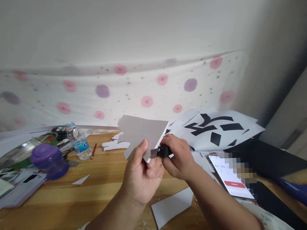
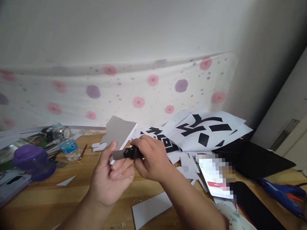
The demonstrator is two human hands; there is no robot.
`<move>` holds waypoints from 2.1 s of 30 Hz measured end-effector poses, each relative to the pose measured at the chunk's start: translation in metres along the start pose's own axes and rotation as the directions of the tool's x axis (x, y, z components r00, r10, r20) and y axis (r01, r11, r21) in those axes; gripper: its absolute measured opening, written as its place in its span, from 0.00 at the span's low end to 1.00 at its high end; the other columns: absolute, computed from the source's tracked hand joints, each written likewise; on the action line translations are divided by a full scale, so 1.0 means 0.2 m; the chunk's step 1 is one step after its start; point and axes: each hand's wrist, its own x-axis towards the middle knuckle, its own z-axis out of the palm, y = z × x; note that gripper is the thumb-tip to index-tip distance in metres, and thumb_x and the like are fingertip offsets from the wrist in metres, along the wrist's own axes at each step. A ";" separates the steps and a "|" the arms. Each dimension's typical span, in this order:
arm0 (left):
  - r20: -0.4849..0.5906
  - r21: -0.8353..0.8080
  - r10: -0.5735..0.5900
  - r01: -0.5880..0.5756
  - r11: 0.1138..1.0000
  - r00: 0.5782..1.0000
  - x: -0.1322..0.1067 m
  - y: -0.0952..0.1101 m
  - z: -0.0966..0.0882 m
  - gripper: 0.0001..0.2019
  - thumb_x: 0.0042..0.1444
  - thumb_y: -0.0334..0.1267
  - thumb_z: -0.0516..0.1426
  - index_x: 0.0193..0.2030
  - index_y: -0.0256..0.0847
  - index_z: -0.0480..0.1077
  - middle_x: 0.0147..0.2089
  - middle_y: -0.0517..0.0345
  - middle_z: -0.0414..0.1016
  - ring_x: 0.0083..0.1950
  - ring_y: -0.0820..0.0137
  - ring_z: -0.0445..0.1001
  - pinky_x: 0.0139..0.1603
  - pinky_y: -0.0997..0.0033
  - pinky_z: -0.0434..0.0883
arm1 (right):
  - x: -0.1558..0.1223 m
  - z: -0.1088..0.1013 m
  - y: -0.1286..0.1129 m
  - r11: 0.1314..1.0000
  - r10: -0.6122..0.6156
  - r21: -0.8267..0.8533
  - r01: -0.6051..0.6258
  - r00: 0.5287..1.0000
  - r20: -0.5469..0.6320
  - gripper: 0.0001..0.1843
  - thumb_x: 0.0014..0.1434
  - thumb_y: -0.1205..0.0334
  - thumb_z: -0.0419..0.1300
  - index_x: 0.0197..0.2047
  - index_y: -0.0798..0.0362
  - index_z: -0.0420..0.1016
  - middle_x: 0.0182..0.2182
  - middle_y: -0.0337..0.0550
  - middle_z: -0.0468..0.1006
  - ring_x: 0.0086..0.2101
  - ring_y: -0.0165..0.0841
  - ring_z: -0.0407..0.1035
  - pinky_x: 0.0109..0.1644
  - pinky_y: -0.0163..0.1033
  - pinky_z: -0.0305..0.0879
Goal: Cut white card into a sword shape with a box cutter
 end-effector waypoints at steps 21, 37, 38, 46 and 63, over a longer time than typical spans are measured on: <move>-0.002 -0.002 -0.045 0.045 0.999 0.999 -0.02 -0.01 -0.01 0.22 0.39 0.37 0.71 0.13 0.37 0.60 0.10 0.68 0.62 0.10 0.86 0.52 0.11 0.86 0.53 | 0.00 -0.04 0.03 0.995 -0.088 -0.060 0.084 0.993 -0.081 0.20 0.44 0.74 0.49 0.41 0.50 0.64 0.25 0.36 0.65 0.23 0.31 0.60 0.25 0.35 0.56; -0.031 0.056 -0.007 0.008 0.998 0.999 -0.02 -0.01 0.00 0.21 0.40 0.37 0.70 0.15 0.38 0.59 0.10 0.70 0.60 0.11 0.86 0.51 0.12 0.87 0.52 | -0.02 -0.02 0.08 0.987 -0.113 -0.129 0.097 0.986 -0.122 0.19 0.45 0.74 0.50 0.42 0.49 0.64 0.24 0.35 0.64 0.23 0.31 0.59 0.25 0.36 0.55; -0.032 0.061 -0.006 0.008 0.998 0.999 -0.02 -0.01 0.00 0.21 0.39 0.37 0.70 0.15 0.38 0.60 0.10 0.70 0.60 0.11 0.86 0.51 0.12 0.87 0.52 | -0.02 -0.02 0.08 0.989 -0.095 -0.125 0.079 0.988 -0.124 0.19 0.46 0.74 0.50 0.41 0.49 0.64 0.24 0.35 0.64 0.23 0.31 0.60 0.25 0.36 0.55; -0.025 0.280 0.081 -0.071 0.957 0.996 -0.02 -0.01 -0.01 0.23 0.39 0.43 0.69 0.13 0.37 0.58 0.09 0.68 0.58 0.10 0.86 0.53 0.12 0.86 0.54 | -0.02 -0.06 0.15 0.736 0.644 0.450 -0.505 0.726 -0.240 0.11 0.47 0.68 0.58 0.36 0.48 0.69 0.23 0.32 0.68 0.23 0.28 0.63 0.28 0.36 0.60; 0.111 0.614 -0.002 -0.068 0.787 0.994 0.00 0.04 -0.10 0.09 0.43 0.36 0.68 0.31 0.35 0.77 0.30 0.52 0.80 0.27 0.69 0.74 0.29 0.71 0.72 | -0.06 -0.19 -0.02 0.161 0.728 0.721 -0.674 0.574 0.374 0.17 0.41 0.55 0.73 0.27 0.53 0.70 0.19 0.30 0.66 0.20 0.23 0.60 0.22 0.30 0.57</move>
